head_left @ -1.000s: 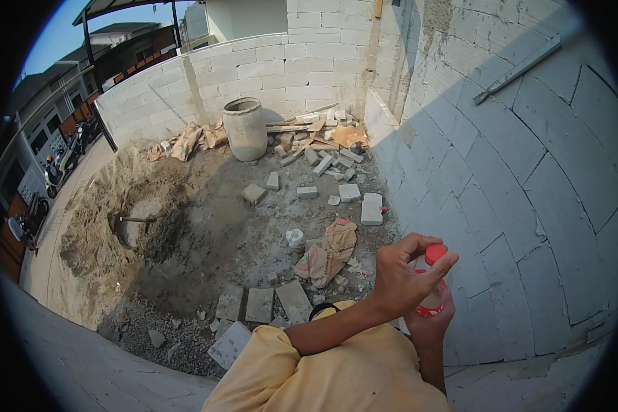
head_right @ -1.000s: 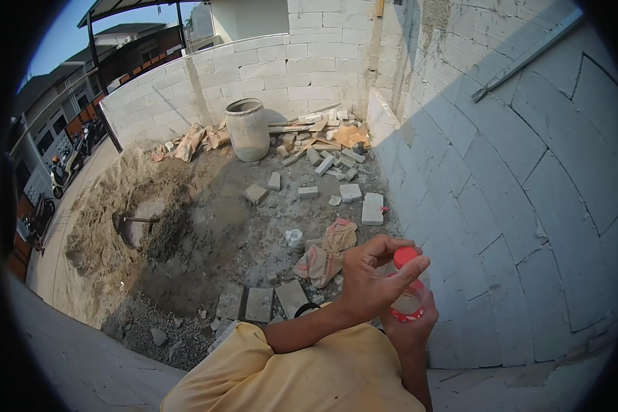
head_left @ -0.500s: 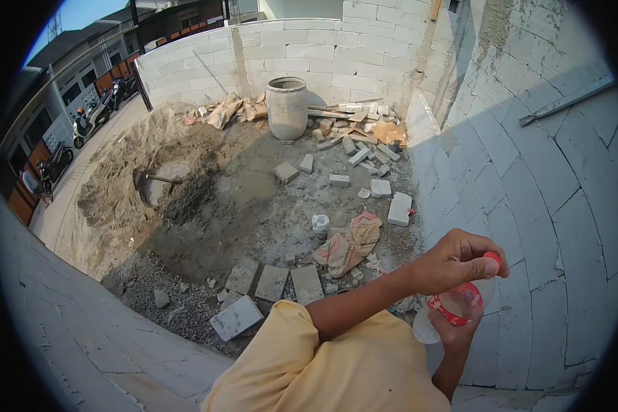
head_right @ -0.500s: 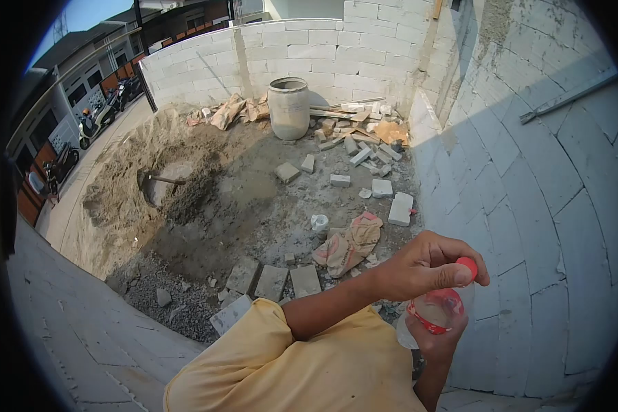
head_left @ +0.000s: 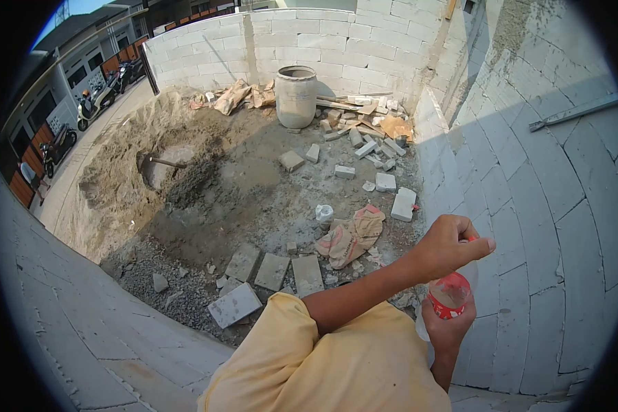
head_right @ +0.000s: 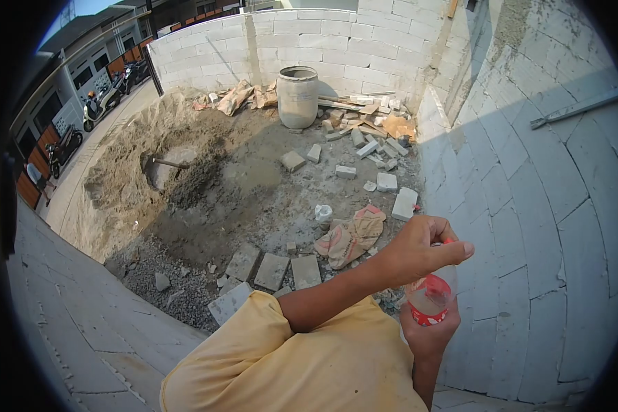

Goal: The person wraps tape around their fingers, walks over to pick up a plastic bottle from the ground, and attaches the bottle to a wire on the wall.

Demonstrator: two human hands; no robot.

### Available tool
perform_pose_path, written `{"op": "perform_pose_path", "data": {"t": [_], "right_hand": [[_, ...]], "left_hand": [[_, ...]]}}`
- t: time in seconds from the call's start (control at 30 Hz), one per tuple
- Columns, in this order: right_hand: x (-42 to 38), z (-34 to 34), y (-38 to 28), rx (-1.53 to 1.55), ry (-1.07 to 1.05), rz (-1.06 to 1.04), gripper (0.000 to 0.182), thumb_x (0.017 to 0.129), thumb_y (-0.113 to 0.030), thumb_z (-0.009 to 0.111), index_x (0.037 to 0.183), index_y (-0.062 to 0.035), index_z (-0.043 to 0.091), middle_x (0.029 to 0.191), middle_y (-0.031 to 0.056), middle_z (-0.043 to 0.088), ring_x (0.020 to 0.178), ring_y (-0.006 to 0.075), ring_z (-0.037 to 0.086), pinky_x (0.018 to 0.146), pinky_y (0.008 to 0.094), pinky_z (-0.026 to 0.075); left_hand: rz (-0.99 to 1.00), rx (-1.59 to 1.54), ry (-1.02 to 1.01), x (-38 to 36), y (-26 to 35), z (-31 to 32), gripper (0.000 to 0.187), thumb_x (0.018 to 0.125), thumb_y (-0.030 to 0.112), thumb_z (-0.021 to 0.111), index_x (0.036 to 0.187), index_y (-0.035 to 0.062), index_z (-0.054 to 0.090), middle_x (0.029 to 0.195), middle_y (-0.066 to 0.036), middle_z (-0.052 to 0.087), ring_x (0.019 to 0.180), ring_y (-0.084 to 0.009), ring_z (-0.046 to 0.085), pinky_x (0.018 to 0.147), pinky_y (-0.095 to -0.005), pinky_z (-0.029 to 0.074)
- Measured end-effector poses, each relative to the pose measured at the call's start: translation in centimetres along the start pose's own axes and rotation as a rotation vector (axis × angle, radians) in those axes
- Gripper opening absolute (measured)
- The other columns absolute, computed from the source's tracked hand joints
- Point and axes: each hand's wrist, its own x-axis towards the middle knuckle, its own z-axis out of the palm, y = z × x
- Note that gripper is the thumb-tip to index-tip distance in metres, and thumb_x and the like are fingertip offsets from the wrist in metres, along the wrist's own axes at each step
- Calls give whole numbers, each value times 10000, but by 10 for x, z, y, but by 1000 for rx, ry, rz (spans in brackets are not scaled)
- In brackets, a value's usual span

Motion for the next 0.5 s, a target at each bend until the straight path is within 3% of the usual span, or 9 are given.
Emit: {"op": "perform_pose_path", "data": {"t": [0.07,0.13,0.2,0.3,0.37,0.5], "right_hand": [[0,-1,1,-7,-1,5,584,759,-12,874,1288,45,634,1156,126,731,1031,227,746,906,376,601],[-3,-4,9,47,-14,-39,577,764,-12,881,1284,41,637,1152,126,736,1035,223,753,909,372,608],[-2,-4,9,100,14,-2,569,766,-12,886,1278,42,644,1152,130,741,1033,223,756,915,374,611],[4,-11,11,224,211,88,537,768,-32,920,1245,41,686,1142,135,768,1026,215,766,922,378,622],[21,-34,-10,249,173,180,513,763,-57,942,1217,27,717,1132,117,785,1014,203,771,925,371,623],[39,-74,-25,148,233,14,540,768,-77,946,1252,5,723,1162,100,786,1044,198,767,936,371,619]], "left_hand": [[-29,-87,-58,-1,-5,-6,419,997,430,818,927,37,693,831,-50,725,740,-96,656,680,-281,559],[-258,-558,-21,-4,-10,-8,413,1013,458,800,937,62,710,856,-47,742,754,-126,694,721,-297,591],[-263,-610,7,-6,-22,-22,400,1020,469,790,961,79,723,889,-51,763,793,-151,735,786,-316,623],[-271,-399,143,-16,-65,-42,389,1015,458,797,971,77,733,929,-74,789,822,-145,759,822,-322,636],[-328,-192,171,-30,-116,-64,376,1008,432,791,974,60,757,904,-68,793,816,-136,757,793,-295,619],[-598,-17,420,-88,-232,-107,390,966,431,808,932,52,724,845,-74,754,719,-165,728,636,-311,565]]}}
